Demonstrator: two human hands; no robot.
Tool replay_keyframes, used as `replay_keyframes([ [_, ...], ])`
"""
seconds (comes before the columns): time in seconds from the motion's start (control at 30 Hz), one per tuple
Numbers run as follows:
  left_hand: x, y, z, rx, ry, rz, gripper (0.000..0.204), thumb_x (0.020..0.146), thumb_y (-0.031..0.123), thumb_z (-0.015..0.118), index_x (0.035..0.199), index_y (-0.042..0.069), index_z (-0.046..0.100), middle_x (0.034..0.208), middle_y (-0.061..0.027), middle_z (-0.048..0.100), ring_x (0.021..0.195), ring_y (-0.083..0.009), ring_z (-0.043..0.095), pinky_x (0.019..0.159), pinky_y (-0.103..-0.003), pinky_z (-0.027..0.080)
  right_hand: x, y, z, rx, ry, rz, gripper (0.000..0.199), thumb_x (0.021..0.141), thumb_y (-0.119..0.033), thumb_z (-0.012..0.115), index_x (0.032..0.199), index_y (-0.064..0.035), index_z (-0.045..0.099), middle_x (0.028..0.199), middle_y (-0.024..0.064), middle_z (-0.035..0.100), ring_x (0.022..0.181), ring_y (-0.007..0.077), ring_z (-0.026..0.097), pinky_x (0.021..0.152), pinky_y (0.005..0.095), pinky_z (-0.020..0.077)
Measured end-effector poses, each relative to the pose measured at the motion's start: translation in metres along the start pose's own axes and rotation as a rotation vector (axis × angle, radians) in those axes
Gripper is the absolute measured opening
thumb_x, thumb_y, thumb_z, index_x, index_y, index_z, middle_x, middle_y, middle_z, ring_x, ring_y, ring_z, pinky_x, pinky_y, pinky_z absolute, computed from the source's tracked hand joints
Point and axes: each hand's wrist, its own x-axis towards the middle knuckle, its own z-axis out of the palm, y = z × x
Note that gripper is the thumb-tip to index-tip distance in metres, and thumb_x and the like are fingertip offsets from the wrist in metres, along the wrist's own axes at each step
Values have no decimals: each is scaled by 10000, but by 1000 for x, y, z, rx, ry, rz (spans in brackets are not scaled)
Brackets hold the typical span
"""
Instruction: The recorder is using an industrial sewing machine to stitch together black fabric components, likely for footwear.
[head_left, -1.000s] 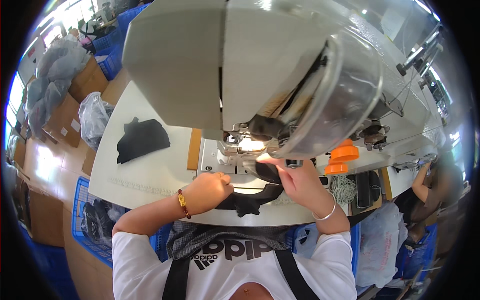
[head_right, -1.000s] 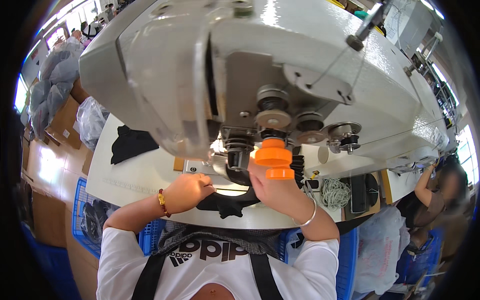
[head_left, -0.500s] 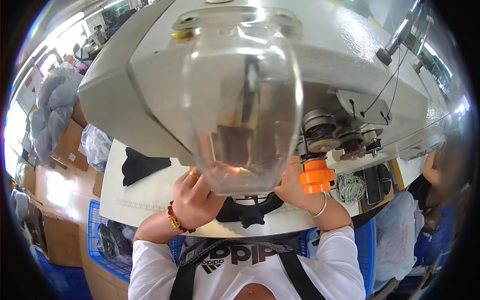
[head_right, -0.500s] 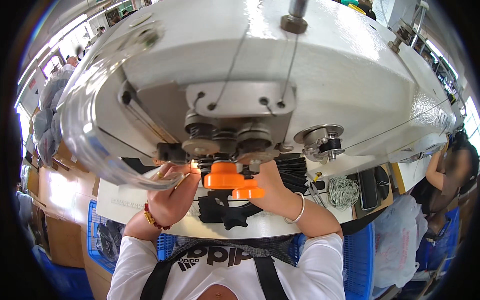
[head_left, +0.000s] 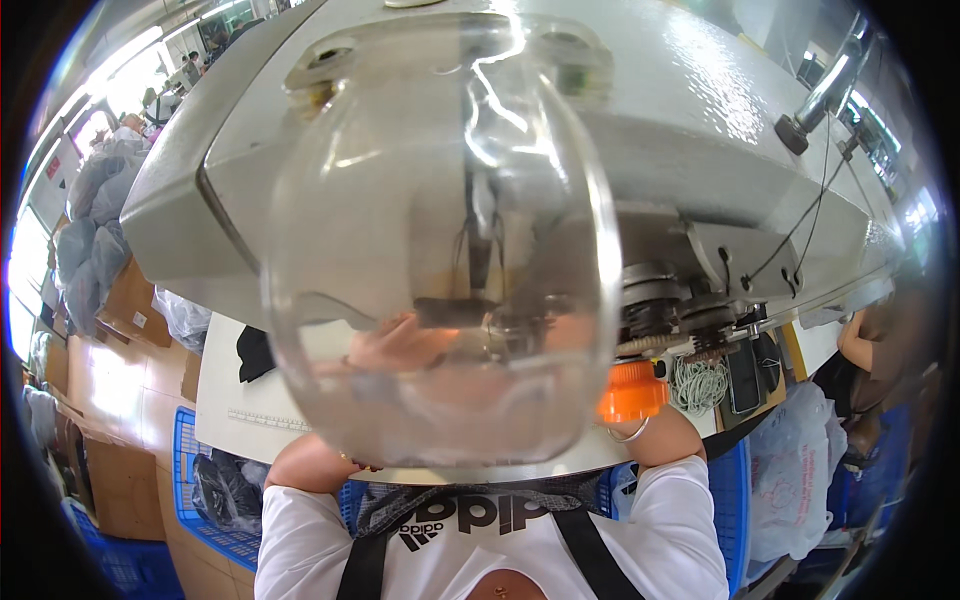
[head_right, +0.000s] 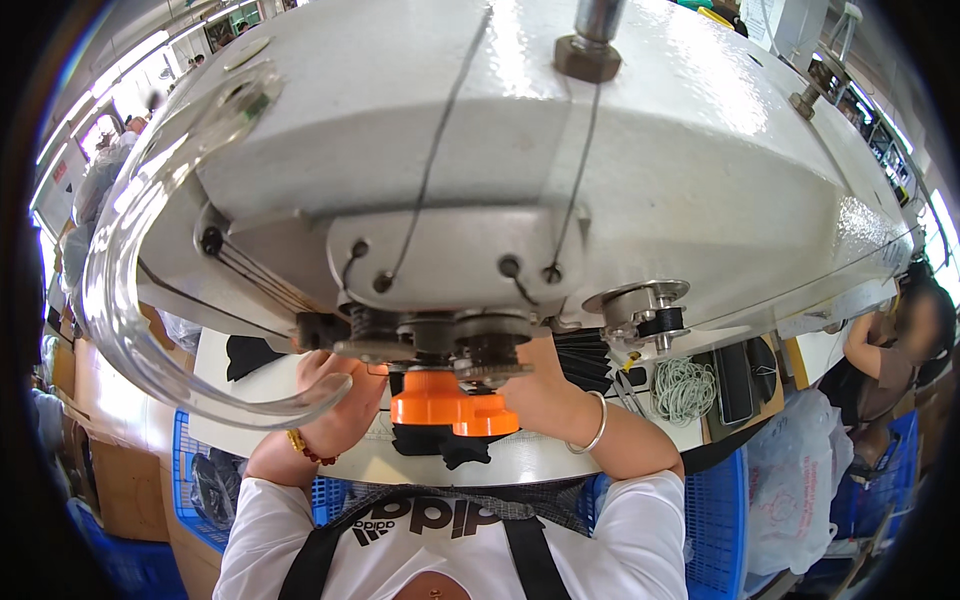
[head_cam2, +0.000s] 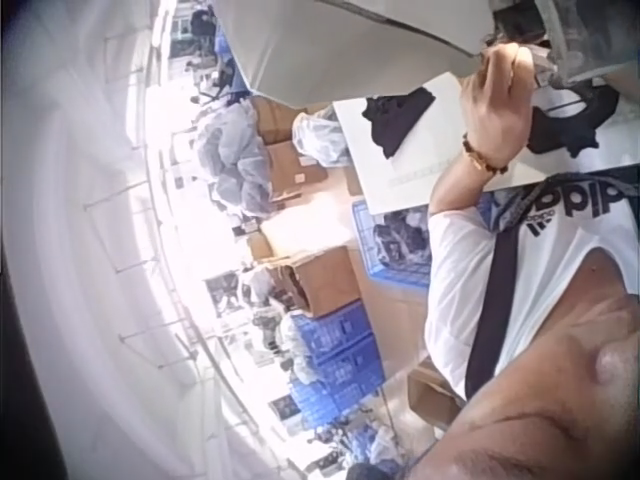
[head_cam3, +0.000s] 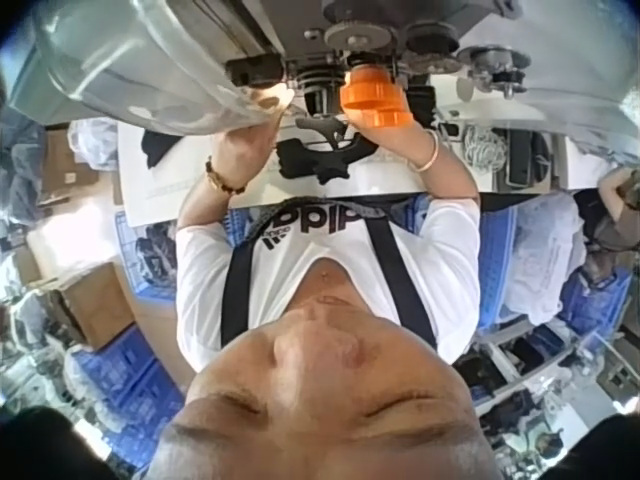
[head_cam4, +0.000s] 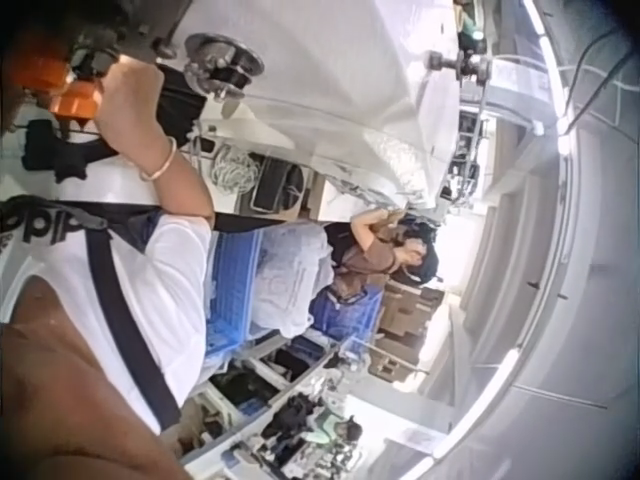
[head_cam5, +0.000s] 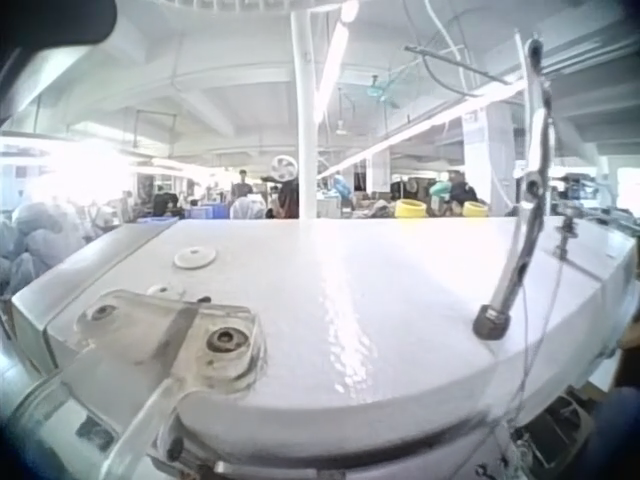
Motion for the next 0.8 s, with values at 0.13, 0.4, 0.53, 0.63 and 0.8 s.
replay_keyframes([
  [0.13, -1, -2, 3, 7, 44, -32, 134, 632, 48, 703, 755, 58, 649, 842, -72, 608, 681, -220, 562, 549, -355, 414, 4, -3, 1, 75, 0, 54, 256, 718, -148, 707, 953, -53, 674, 879, 99, 678, 793, 273, 647, 705, 361, 497],
  [0.4, -1, -6, 8, 43, 61, 69, 118, 624, 56, 706, 727, 59, 648, 815, -78, 617, 672, -214, 565, 559, -346, 432, 1, -6, -8, -72, -28, 18, 267, 728, -155, 705, 983, -82, 681, 917, 100, 684, 828, 274, 657, 715, 328, 511],
  [0.53, -7, -8, 11, 59, 60, 22, 116, 622, 50, 704, 724, 61, 649, 796, -66, 616, 656, -216, 563, 563, -343, 439, 6, -1, -6, -199, -57, -29, 280, 738, -189, 703, 1006, -112, 681, 942, 81, 682, 821, 270, 659, 691, 341, 522],
  [0.63, 8, -4, 10, 6, 122, 55, 139, 613, 46, 706, 743, 61, 660, 793, -56, 616, 658, -221, 571, 569, -343, 446, -3, -2, -14, -245, -42, -42, 283, 751, -205, 699, 1019, -117, 677, 961, 77, 680, 816, 266, 661, 686, 343, 525],
  [0.8, 4, -5, 13, -24, 188, 0, 182, 601, 59, 716, 779, 74, 681, 805, -53, 621, 685, -230, 588, 591, -363, 458, -1, 7, -14, -281, -110, -26, 299, 769, -230, 686, 1048, -125, 667, 979, 82, 677, 837, 273, 657, 694, 350, 526],
])
